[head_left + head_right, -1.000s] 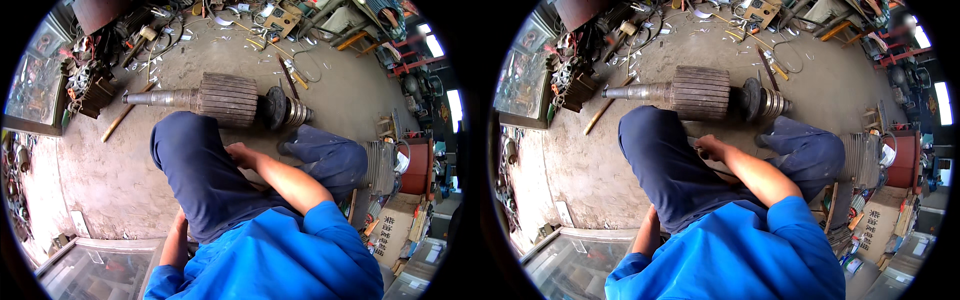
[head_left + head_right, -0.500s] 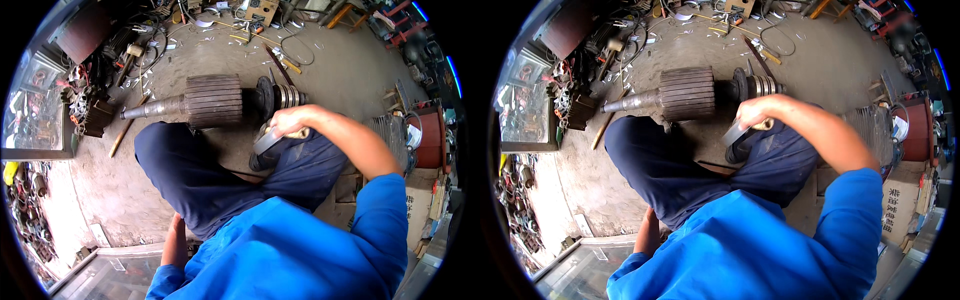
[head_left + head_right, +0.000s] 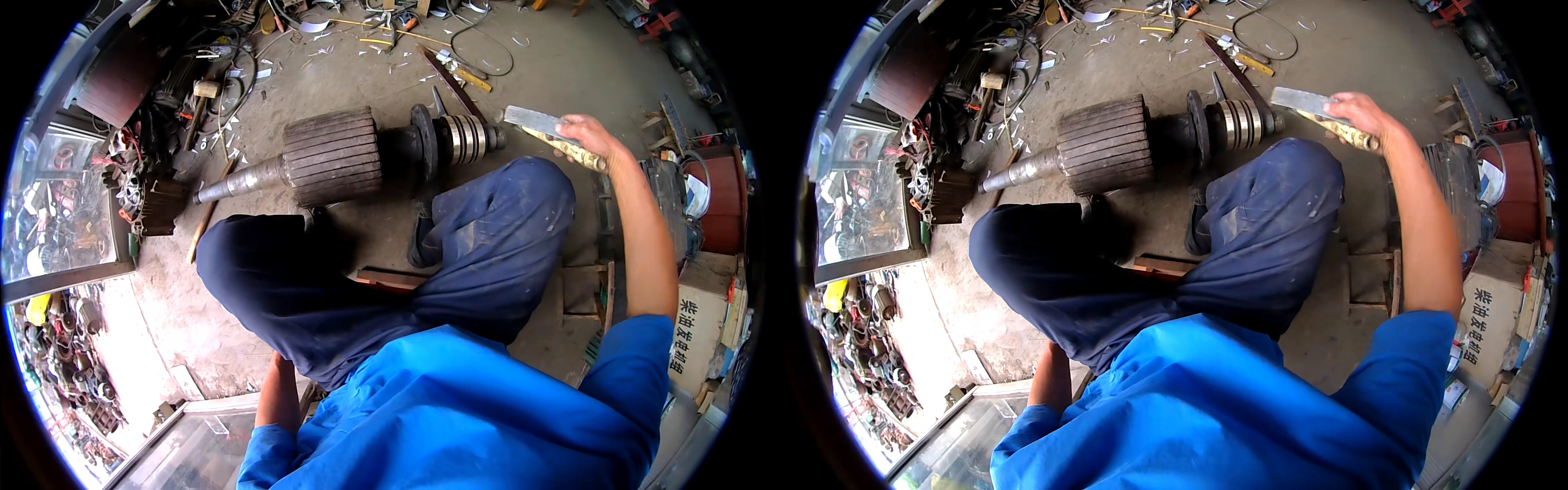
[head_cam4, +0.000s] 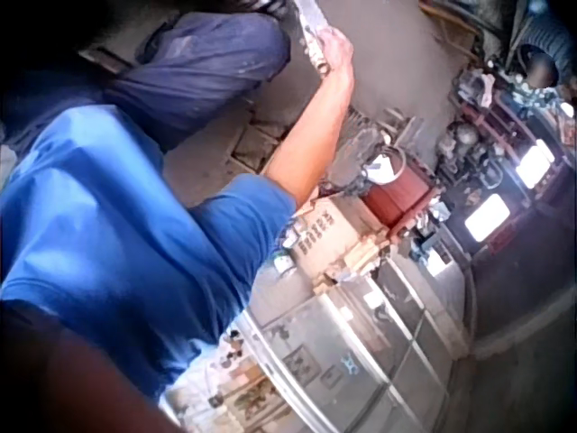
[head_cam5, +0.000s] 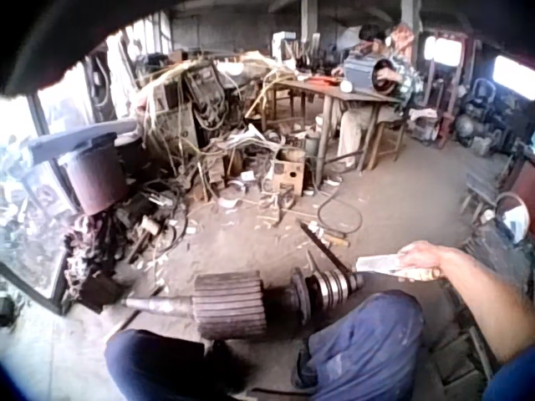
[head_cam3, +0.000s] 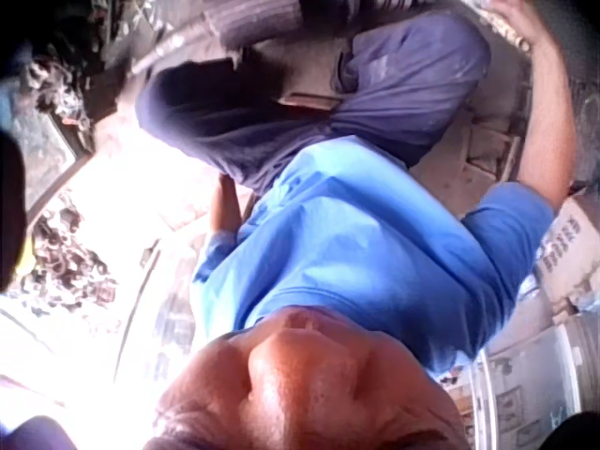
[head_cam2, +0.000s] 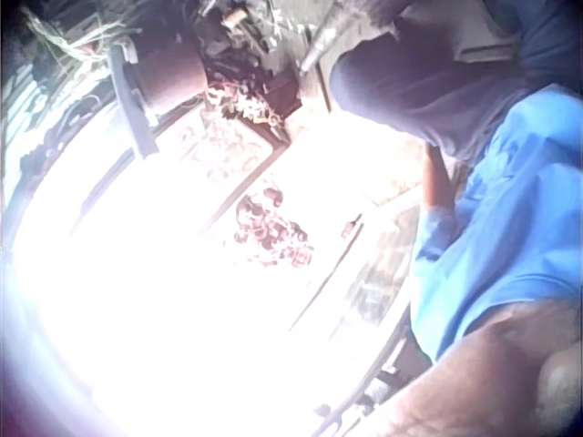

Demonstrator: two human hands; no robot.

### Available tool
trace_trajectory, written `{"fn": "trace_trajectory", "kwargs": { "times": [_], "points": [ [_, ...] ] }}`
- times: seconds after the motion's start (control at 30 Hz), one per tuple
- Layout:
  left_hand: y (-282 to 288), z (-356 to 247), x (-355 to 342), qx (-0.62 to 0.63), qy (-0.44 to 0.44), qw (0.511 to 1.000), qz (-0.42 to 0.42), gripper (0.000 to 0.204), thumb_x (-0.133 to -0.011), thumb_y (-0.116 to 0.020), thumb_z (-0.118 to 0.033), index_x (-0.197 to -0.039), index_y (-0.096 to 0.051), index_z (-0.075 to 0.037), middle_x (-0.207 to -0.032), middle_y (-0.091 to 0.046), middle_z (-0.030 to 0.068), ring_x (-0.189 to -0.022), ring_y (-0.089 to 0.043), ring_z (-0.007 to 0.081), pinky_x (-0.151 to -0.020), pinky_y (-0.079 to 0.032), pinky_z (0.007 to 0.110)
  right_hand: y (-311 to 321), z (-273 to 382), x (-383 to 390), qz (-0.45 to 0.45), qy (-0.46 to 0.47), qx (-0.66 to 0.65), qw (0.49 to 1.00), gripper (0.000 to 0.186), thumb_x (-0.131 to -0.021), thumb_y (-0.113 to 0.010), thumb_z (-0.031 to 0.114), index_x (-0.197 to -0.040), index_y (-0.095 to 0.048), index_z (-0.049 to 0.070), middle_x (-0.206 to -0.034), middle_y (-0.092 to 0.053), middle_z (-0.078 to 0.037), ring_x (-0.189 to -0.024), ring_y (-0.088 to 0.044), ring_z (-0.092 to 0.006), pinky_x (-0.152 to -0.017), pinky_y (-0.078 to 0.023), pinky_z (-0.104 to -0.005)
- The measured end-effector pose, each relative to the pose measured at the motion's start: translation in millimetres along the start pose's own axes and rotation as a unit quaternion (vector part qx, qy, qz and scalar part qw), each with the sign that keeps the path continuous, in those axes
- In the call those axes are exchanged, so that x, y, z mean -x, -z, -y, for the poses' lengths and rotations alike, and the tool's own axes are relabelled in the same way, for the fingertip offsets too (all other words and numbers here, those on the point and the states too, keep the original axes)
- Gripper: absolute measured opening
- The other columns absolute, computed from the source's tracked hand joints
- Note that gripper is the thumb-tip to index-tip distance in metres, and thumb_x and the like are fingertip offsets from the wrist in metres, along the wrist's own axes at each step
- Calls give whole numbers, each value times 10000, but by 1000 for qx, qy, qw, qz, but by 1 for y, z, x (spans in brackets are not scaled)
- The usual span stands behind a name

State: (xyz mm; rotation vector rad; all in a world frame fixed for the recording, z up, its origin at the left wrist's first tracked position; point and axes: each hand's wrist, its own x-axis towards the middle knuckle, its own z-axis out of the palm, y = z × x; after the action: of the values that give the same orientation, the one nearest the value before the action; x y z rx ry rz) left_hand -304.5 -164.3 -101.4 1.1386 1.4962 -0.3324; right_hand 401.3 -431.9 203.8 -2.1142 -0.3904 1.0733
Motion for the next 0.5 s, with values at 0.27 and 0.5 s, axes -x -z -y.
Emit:
{"fn": "trace_trajectory", "kwargs": {
  "times": [0.27,0.5],
  "points": [
    [47,-39,10,-44,-30,997,-59,334,-961,-694,-246,-1214,-716,-29,-1096,-707,57,-994,-636,168,-906,-496,314,-51,-230,-74,-31,-101,-214,971,313,-957,-658,226,-1160,-671,-13,-967,-706,-83,-776,-670,-211,-672,-536,-332],
    [149,-104,45,-100,-87,978,-159,346,-972,-693,-267,-1218,-718,-27,-1077,-713,47,-978,-637,150,-898,-496,301,-206,-305,-5,-76,-270,-263,923,301,-961,-662,222,-1152,-668,-10,-954,-696,-78,-760,-662,-203,-655,-529,-325]
  ]
}}
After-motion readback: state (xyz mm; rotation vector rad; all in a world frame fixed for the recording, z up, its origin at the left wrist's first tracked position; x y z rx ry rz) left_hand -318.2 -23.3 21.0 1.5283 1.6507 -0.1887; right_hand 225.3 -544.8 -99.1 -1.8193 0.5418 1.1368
